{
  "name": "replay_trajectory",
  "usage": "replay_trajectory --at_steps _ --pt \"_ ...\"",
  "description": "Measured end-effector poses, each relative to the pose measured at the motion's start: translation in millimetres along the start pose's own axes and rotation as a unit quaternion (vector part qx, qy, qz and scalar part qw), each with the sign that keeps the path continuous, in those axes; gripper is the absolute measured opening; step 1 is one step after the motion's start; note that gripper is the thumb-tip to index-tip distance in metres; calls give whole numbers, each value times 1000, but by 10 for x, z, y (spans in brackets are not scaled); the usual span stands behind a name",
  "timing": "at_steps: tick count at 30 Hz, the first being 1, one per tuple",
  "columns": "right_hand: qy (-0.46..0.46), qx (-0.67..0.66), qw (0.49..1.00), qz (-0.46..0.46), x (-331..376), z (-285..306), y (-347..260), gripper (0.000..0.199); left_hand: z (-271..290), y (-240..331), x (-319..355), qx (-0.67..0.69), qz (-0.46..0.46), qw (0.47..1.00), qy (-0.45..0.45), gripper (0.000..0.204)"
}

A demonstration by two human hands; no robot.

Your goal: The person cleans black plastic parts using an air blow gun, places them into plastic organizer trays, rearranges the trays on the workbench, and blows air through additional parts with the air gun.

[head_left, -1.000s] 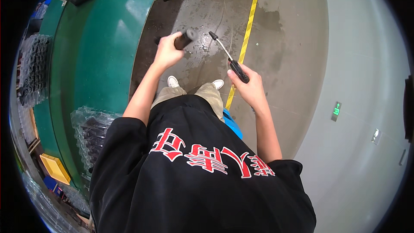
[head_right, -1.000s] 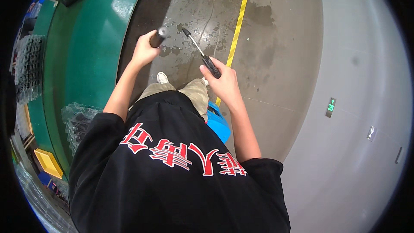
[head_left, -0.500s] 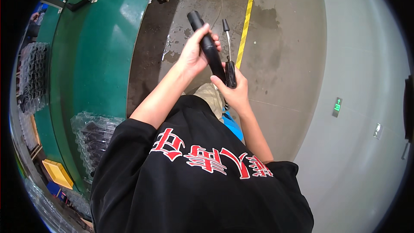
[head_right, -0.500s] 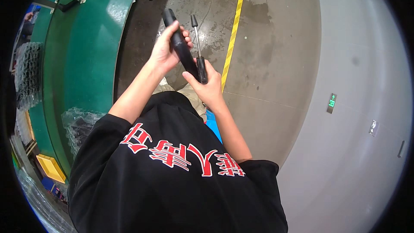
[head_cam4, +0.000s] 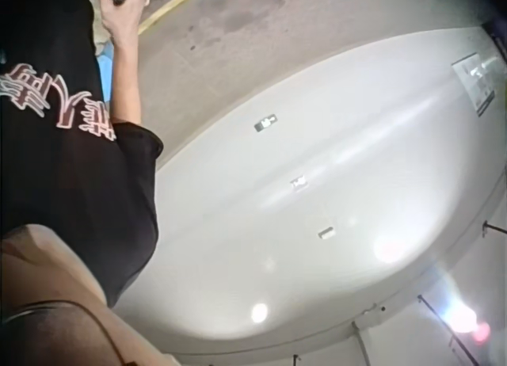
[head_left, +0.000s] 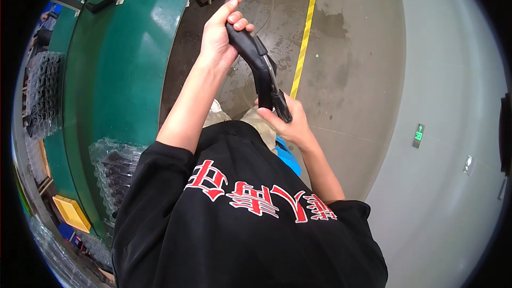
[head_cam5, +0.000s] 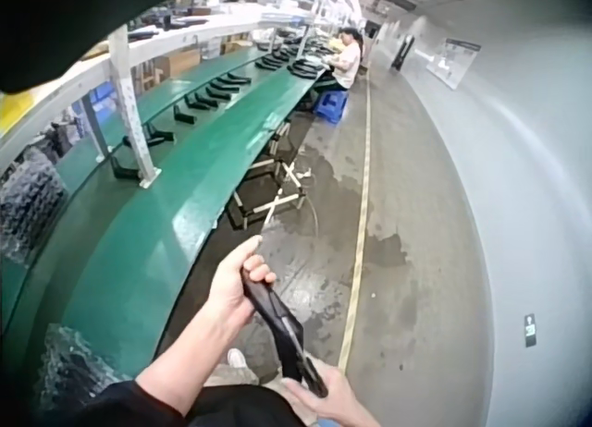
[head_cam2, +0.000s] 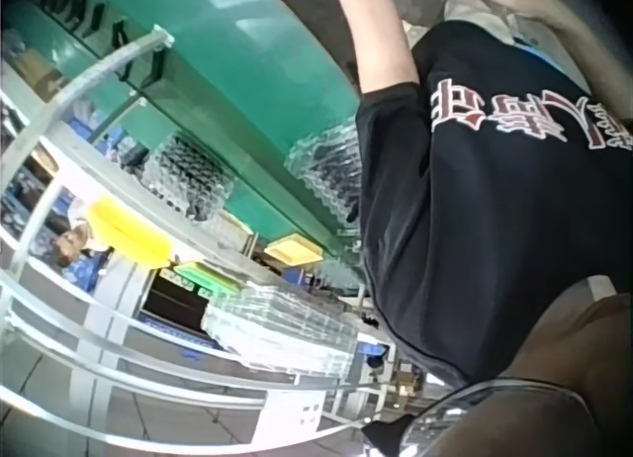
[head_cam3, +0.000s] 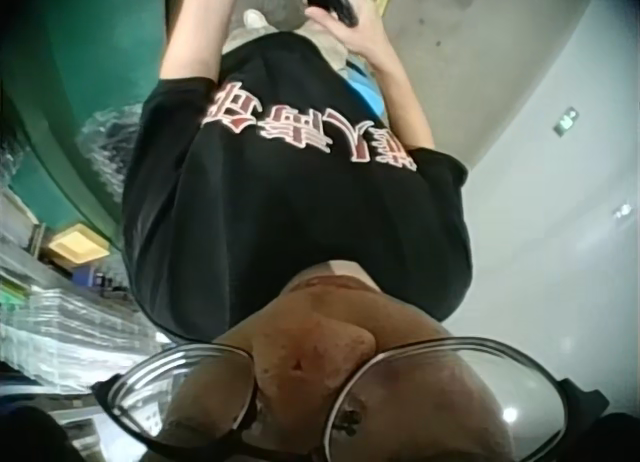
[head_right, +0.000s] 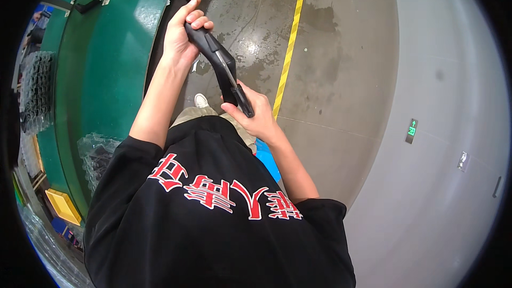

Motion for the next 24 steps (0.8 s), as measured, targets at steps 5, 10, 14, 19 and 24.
replay_trajectory --at_steps 5,10,14,19,24 --pt "96 5 995 0 -13 66 53 27 41 169 138 -101 -129 979 120 17" --pt "159 -125 967 -155 -88 384 347 35 -504 364 542 -211 -295 928 84 15" --pt "-54 -307 928 -202 -124 198 328 41 -1337 242 952 -378 -286 871 -131 16" --pt "-171 -358 897 -196 34 61 106 31 -1906 -378 1692 -422 -4 712 -561 15" --pt "-55 -197 972 -116 22 221 -61 37 -1730 -67 1703 -532 -120 734 -405 10"
Point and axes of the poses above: each hand's wrist, its own x-axis away from the middle knuckle, its own z-axis out of the back of the hand, y = z × x, the point moved 10 cm from there along -x, towards the middle knuckle, and after that the axes turned 5 degrees about y, right-handed, at the moved point
